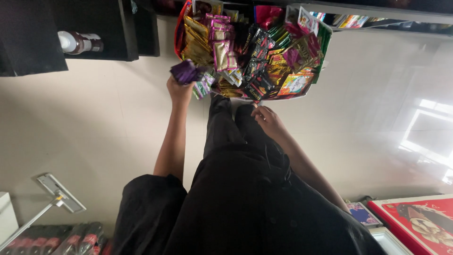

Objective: Organizing various grocery items like bottles and packets on store shelves.

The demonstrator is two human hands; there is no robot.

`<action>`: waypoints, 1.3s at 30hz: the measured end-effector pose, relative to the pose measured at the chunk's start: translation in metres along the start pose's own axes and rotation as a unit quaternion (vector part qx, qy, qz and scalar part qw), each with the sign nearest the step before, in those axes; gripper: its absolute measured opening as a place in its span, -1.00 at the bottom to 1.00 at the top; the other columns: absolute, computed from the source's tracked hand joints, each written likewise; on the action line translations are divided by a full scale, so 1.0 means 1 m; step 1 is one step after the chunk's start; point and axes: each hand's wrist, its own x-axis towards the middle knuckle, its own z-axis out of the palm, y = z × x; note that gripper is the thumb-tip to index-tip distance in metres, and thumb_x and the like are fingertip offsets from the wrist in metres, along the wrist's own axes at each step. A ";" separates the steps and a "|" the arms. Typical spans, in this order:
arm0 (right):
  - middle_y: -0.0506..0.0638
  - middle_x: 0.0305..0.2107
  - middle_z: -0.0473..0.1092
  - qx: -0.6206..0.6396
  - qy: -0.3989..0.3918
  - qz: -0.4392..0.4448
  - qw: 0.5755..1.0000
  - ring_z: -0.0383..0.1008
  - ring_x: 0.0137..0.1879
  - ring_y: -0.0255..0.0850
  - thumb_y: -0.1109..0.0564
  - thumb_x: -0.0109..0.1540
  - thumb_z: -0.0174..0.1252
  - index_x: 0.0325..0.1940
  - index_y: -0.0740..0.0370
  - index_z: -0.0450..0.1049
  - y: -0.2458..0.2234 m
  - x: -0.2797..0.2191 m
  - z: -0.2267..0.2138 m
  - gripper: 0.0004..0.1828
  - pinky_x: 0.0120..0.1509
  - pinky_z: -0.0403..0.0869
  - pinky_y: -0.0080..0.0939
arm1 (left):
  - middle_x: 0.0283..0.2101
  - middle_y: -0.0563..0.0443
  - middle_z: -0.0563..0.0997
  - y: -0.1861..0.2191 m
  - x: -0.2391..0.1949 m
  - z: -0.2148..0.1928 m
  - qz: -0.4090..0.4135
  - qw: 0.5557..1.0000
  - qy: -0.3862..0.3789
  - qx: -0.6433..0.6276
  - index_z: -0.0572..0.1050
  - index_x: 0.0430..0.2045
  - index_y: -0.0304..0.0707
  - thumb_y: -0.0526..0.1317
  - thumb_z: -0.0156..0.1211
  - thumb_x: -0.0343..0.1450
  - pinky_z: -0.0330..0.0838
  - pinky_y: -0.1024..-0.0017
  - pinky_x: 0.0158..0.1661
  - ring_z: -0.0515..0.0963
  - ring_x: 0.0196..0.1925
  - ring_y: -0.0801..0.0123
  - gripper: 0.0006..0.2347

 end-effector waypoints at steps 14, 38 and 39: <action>0.16 0.17 0.29 0.055 0.015 -0.219 0.974 0.35 0.31 -0.01 0.09 0.27 0.41 0.46 0.25 0.14 -0.016 0.037 0.014 -0.21 0.36 0.41 -0.04 | -0.15 -0.07 0.68 0.040 -0.124 0.082 -0.359 0.876 -0.125 -0.298 0.58 -0.10 -0.31 -0.41 0.33 0.28 0.58 0.32 -0.16 0.68 -0.17 0.22 -0.70; 0.24 0.26 -0.01 0.424 0.151 0.033 0.892 0.14 0.43 0.03 0.30 0.24 0.30 0.63 0.07 -0.29 0.110 -0.199 -0.283 0.09 0.44 0.38 -0.07 | 0.20 -0.07 0.46 0.309 -0.274 0.387 -0.262 0.761 -0.483 -0.346 0.26 0.33 0.09 -0.11 0.33 0.35 0.57 0.23 -0.01 0.54 0.12 0.21 -0.40; 0.20 0.24 -0.04 0.427 0.179 0.032 0.886 0.15 0.41 0.04 0.28 0.19 0.30 0.58 0.05 -0.27 0.107 -0.211 -0.301 0.08 0.36 0.43 -0.03 | 0.17 -0.13 0.46 0.301 -0.285 0.411 -0.266 0.758 -0.481 -0.352 0.25 0.31 0.03 -0.13 0.31 0.36 0.59 0.19 -0.04 0.57 0.09 0.16 -0.42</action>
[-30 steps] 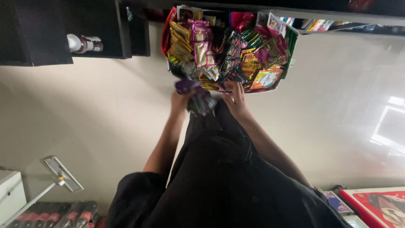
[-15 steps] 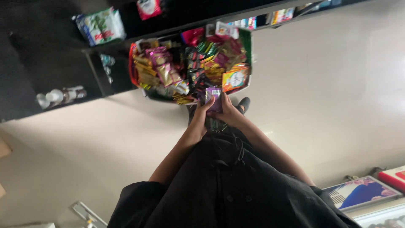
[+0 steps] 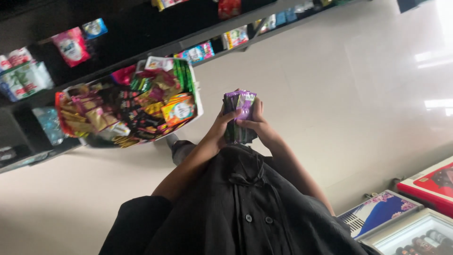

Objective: Organizing various grocery items like bottles and packets on store shelves.

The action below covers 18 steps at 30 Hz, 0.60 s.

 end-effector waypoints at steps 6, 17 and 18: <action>0.03 0.24 0.01 0.022 0.060 -0.101 0.993 0.18 0.29 -0.06 0.31 0.12 0.17 0.53 0.01 -0.12 -0.059 -0.023 -0.063 -0.03 0.23 0.49 -0.06 | 0.04 -0.25 0.52 -0.047 0.073 0.036 -0.039 0.999 0.005 -0.030 0.29 0.24 -0.25 -0.20 0.20 0.37 0.66 0.15 -0.12 0.65 -0.04 0.08 -0.50; -0.02 0.00 0.19 -0.113 0.196 -0.163 0.960 0.30 -0.06 -0.33 0.21 0.28 0.23 0.31 0.17 0.20 -0.077 0.037 -0.187 -0.45 -0.12 0.51 -0.34 | -0.03 -0.17 0.57 -0.023 0.200 0.097 -0.006 0.989 -0.008 0.146 0.30 0.23 -0.33 -0.20 0.22 0.30 0.66 0.20 -0.13 0.66 -0.09 0.18 -0.44; -0.03 -0.05 0.22 -0.111 0.184 -0.161 0.963 0.27 -0.19 -0.35 0.22 0.27 0.22 0.27 0.18 0.25 -0.089 0.045 -0.200 -0.49 -0.23 0.42 -0.36 | 0.01 -0.13 0.58 -0.022 0.220 0.094 0.013 0.983 -0.039 0.177 0.29 0.26 -0.32 -0.24 0.22 0.31 0.64 0.25 -0.08 0.64 -0.04 0.22 -0.44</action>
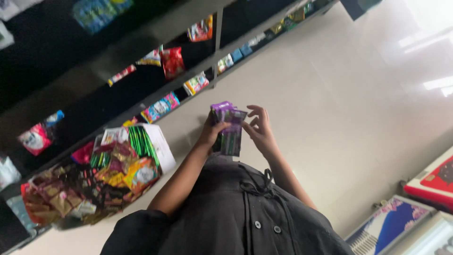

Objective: Organizing various grocery items like bottles and packets on store shelves.

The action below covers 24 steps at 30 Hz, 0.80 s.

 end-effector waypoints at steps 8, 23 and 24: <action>0.02 -0.30 0.37 0.168 0.008 0.010 0.986 0.32 -0.31 -0.35 0.32 0.34 0.10 -0.04 0.29 0.41 -0.012 0.136 -0.063 -0.88 -0.33 0.30 -0.36 | -0.01 -0.04 0.58 0.044 0.134 0.018 -0.028 0.999 0.036 -0.018 0.32 0.25 -0.26 -0.27 0.32 0.34 0.59 0.25 -0.11 0.62 -0.04 0.28 -0.46; 0.06 -0.04 0.44 -0.298 -0.086 -0.481 0.820 0.46 0.15 0.02 0.29 0.19 0.32 0.02 0.28 0.50 -0.112 0.248 -0.090 -0.68 0.25 0.47 0.01 | 0.02 -0.13 0.58 0.083 0.215 0.030 0.112 0.974 0.097 -0.170 0.30 0.24 -0.30 -0.06 0.30 0.43 0.62 0.23 -0.07 0.65 -0.02 0.20 -0.47; 0.06 -0.03 0.43 -0.300 -0.115 -0.495 0.807 0.45 0.17 0.03 0.28 0.14 0.30 0.06 0.25 0.52 -0.117 0.256 -0.095 -0.62 0.27 0.46 0.04 | 0.03 -0.15 0.59 0.088 0.216 0.038 0.139 0.972 0.076 -0.172 0.30 0.23 -0.33 0.02 0.29 0.43 0.63 0.24 -0.06 0.65 -0.01 0.19 -0.44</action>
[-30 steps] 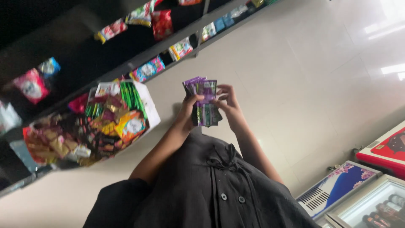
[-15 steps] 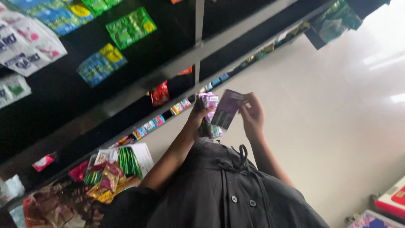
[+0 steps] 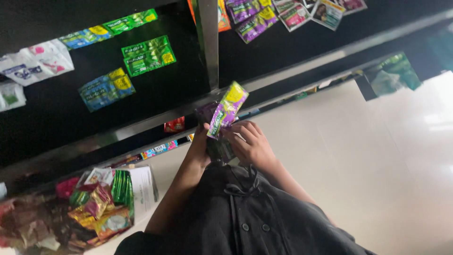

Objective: Organizing various grocery items like bottles and packets on store shelves.

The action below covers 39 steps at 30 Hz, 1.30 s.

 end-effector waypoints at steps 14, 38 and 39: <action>0.03 0.17 0.38 0.065 -0.126 -0.158 0.977 0.43 0.38 0.06 0.23 0.17 0.27 0.12 0.17 0.48 0.120 -0.002 -0.080 -0.58 0.39 0.49 0.05 | -0.07 -0.17 0.58 -0.075 0.031 0.073 0.057 0.997 0.048 0.002 0.34 0.18 -0.38 -0.27 0.38 0.34 0.65 0.21 -0.19 0.67 -0.09 0.18 -0.49; 0.12 -0.12 0.46 -0.114 -0.172 -0.125 0.971 0.47 0.08 0.07 0.16 0.29 0.17 -0.01 0.27 0.54 0.412 0.135 0.077 -0.78 0.13 0.46 0.05 | 0.01 -0.22 0.63 -0.056 0.045 0.147 0.154 0.977 0.133 0.069 0.35 0.20 -0.40 -0.24 0.18 0.27 0.63 0.08 -0.05 0.68 -0.05 0.11 -0.46; 0.13 -0.09 0.46 -0.108 -0.194 -0.086 0.971 0.47 0.07 0.06 0.13 0.30 0.13 0.02 0.27 0.52 0.421 0.143 0.088 -0.74 0.13 0.46 0.03 | -0.01 -0.22 0.63 -0.056 0.044 0.145 0.143 0.978 0.133 0.070 0.35 0.19 -0.39 -0.24 0.19 0.25 0.64 0.07 -0.07 0.68 -0.07 0.10 -0.45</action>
